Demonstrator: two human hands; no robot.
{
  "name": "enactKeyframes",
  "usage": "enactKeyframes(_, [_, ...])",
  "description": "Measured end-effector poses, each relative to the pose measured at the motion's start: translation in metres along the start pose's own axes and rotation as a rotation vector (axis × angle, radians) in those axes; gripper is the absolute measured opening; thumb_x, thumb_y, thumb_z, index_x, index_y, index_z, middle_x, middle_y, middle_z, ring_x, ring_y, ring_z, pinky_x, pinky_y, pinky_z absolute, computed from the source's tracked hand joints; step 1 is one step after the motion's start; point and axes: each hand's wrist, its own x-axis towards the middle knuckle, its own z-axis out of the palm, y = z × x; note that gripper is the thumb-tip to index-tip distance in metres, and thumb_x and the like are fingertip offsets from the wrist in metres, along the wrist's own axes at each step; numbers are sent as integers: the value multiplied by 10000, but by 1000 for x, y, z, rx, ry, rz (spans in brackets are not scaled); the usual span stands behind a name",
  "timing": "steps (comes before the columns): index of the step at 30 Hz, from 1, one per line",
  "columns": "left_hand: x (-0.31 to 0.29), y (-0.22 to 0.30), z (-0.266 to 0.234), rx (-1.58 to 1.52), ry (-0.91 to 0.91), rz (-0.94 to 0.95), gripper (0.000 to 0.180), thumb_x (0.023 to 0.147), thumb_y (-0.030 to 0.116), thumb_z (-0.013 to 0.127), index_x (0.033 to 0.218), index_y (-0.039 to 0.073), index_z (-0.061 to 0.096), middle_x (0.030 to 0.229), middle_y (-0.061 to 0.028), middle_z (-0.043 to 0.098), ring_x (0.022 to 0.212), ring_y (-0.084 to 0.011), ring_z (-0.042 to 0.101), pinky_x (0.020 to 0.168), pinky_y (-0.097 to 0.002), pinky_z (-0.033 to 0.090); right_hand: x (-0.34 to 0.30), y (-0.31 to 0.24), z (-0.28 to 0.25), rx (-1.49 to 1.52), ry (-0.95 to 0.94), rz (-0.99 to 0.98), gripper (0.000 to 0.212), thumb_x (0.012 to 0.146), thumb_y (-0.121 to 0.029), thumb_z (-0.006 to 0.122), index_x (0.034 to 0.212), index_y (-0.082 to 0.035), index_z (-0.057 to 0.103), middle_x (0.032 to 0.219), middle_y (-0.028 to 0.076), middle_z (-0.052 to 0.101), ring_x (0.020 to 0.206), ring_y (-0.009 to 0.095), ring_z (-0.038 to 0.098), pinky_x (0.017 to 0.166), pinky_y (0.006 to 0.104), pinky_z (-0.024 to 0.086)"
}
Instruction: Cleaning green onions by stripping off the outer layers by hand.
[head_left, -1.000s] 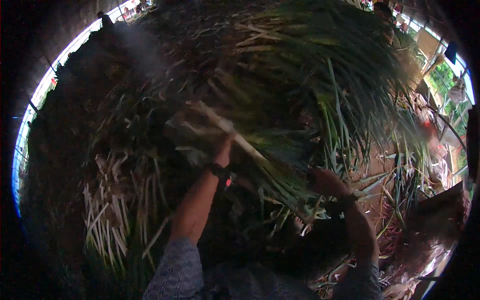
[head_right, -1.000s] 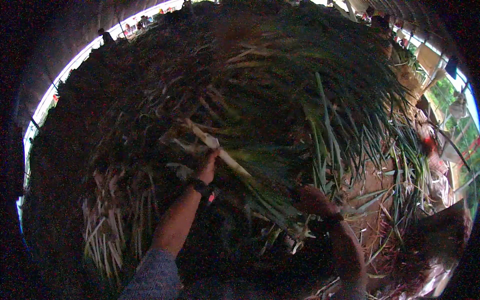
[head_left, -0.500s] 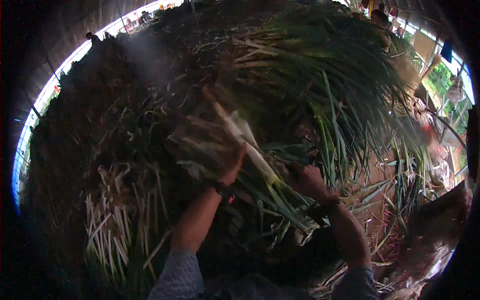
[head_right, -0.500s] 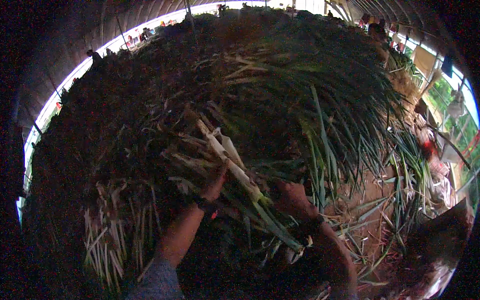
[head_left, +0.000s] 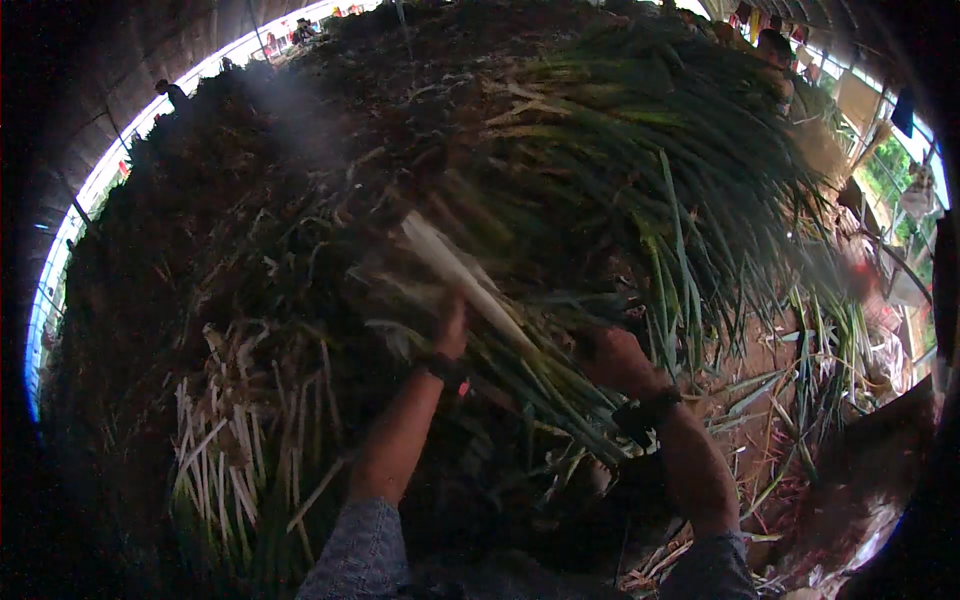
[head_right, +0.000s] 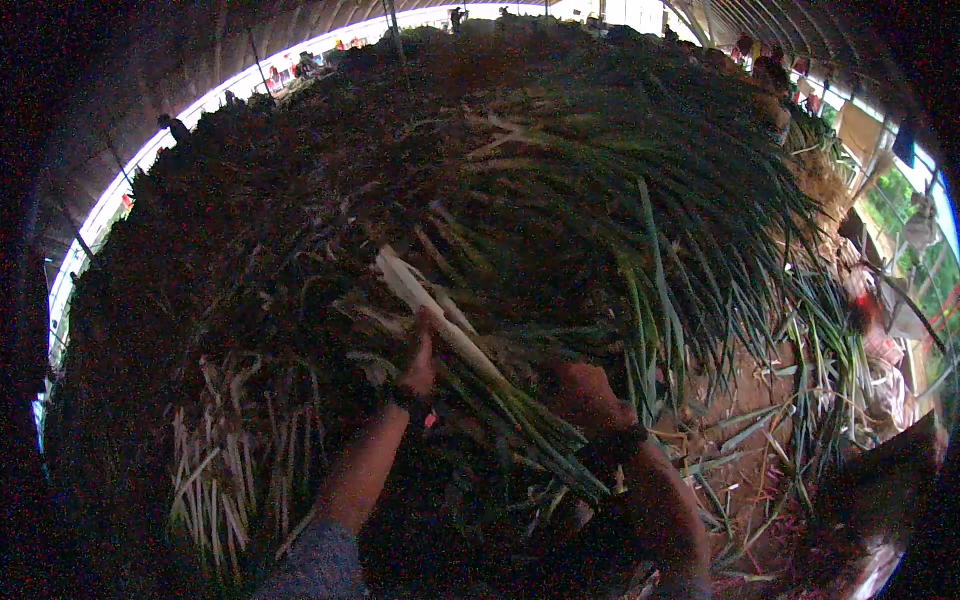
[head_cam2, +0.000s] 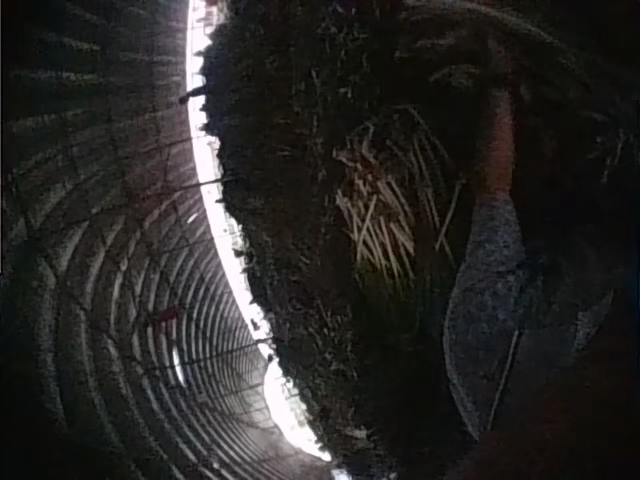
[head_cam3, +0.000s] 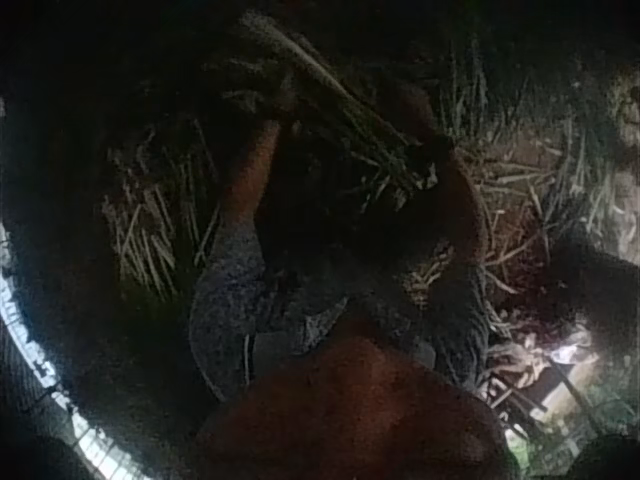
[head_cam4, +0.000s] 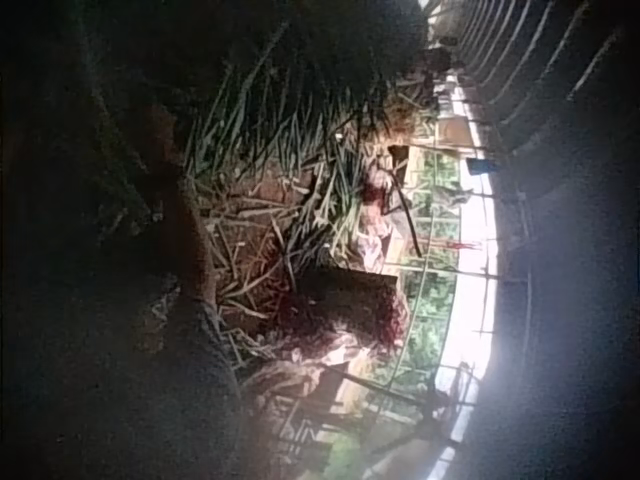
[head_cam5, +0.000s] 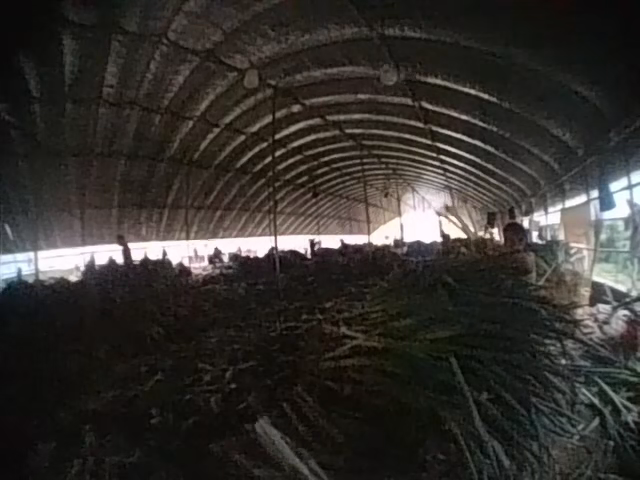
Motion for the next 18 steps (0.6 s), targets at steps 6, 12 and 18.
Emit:
enactKeyframes(6, [45, 23, -45, -117, 104, -109, 547, 1054, 400, 451, 1485, 89, 317, 1464, -61, 368, 1309, -234, 380, 1075, -413, 344, -33, 10, -14, -43, -250, 158, 292, 867, -271, 612, 1065, -65, 676, 926, 226, 694, 871, 438, 669, 736, 533, 532])
enactKeyframes(12, [44, 30, -38, 500, 128, -75, 521, 976, 433, 578, 1321, 47, 525, 1242, -83, 585, 1107, -253, 570, 919, -410, 479, -46, 36, 1, -126, -429, 134, 447, 878, -439, 626, 1078, -39, 638, 948, 228, 695, 880, 437, 678, 774, 535, 561])
enactKeyframes(18, [20, 67, 4, 1544, -157, 108, 672, 938, 394, 627, 1454, 37, 385, 1398, -176, 510, 1207, -362, 553, 988, -473, 469, -51, 57, 18, -119, -197, 87, 291, 842, -306, 647, 1006, -69, 680, 871, 227, 680, 821, 431, 670, 702, 527, 534])
